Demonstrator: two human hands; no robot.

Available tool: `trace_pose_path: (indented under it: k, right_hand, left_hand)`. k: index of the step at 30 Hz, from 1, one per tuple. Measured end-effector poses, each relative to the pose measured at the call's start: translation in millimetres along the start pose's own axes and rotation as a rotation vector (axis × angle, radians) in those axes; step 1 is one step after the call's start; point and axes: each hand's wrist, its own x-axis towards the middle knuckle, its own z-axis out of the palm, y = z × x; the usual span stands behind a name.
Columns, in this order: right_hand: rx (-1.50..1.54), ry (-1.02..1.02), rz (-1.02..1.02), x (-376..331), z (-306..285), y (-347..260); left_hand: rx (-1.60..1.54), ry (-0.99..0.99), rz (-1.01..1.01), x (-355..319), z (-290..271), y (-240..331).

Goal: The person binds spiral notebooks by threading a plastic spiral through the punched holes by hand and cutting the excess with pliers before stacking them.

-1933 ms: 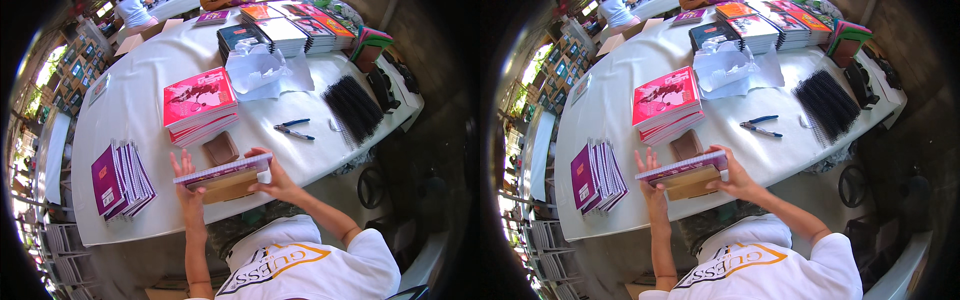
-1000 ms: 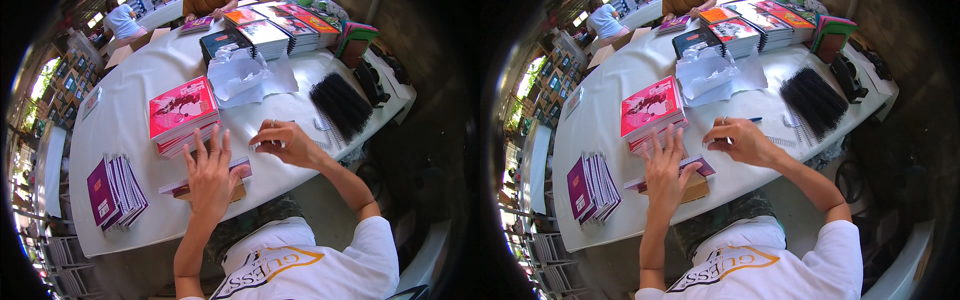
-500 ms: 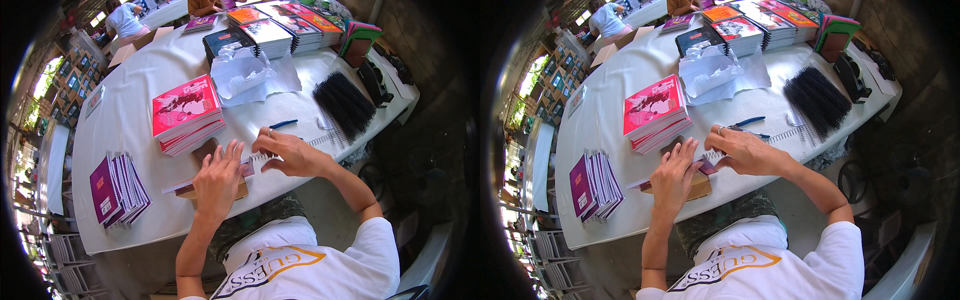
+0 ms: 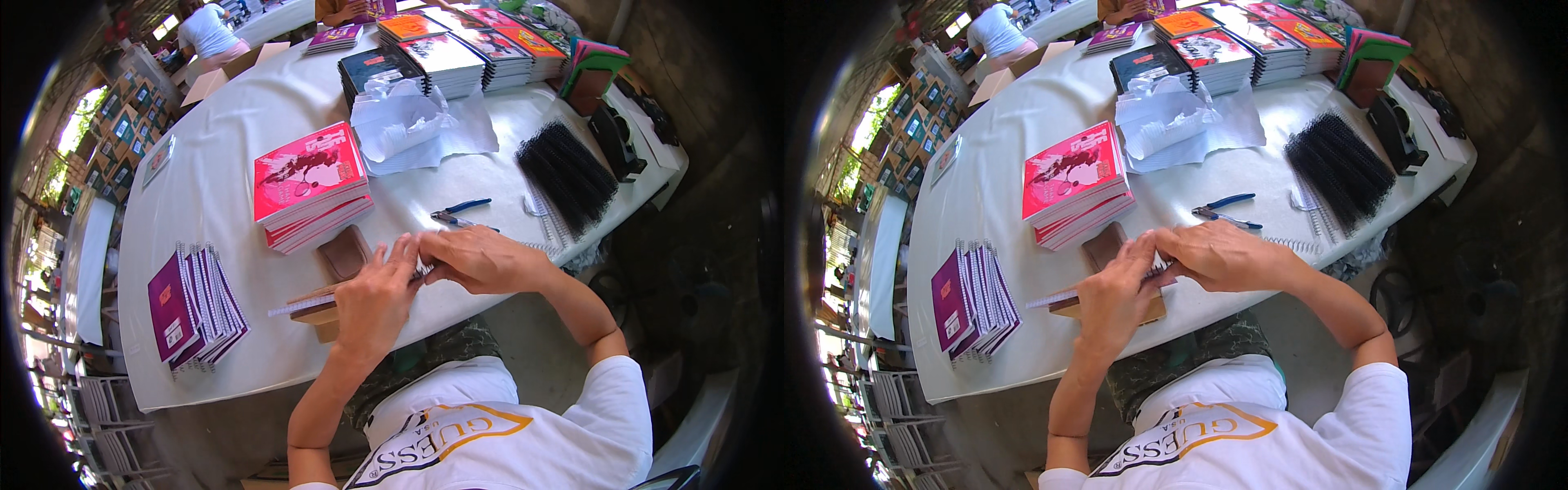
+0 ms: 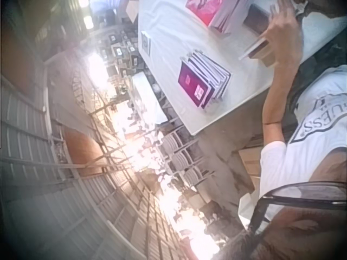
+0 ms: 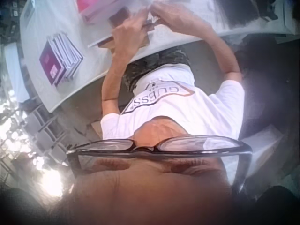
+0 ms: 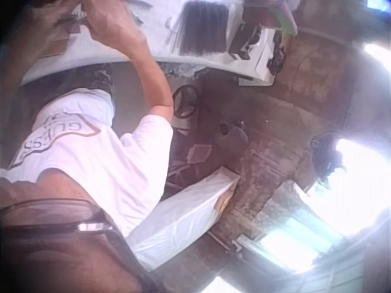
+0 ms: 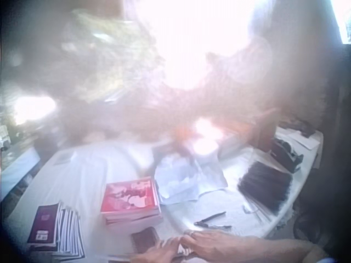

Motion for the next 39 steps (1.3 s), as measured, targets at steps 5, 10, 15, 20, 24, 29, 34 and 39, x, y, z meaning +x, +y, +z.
trace_pose_path:
  k: [5, 10, 15, 20, 24, 29, 34, 39]
  right_hand:
    - [0.152, -0.327, 0.200, 43.3, -7.7, 73.8]
    - [0.144, -0.404, -0.263, 100.6, 76.7, 104.9]
    - [-0.273, -0.515, -0.250, 107.7, 95.5, 102.0]
    - [0.694, -0.517, -0.030, 64.5, -17.5, 90.4]
    - [0.682, -0.552, 0.061, 51.9, -12.9, 77.5]
    - [0.603, -0.482, -0.032, 49.0, -13.0, 76.5]
    - [0.829, -0.318, 0.010, 39.6, -14.1, 88.1]
    - [0.552, -0.440, 0.098, 51.9, -3.5, 81.1]
  left_hand:
    - [0.181, -0.224, 0.018, -2.0, -2.7, 3.6]
    - [0.240, -0.104, 0.069, 2.4, -3.6, 8.6]
    - [0.191, -0.146, 0.104, -2.1, -7.2, -1.3]
    - [0.098, 0.207, -0.120, -5.7, -5.1, -12.1]
    - [0.038, 0.170, -0.165, -6.9, -6.5, -15.2]
    - [0.049, 0.149, -0.180, -4.3, -4.9, -16.0]
    - [0.134, 0.186, -0.156, -4.8, -7.3, -18.9]
    - [0.104, 0.164, -0.172, -8.5, -8.9, -22.3]
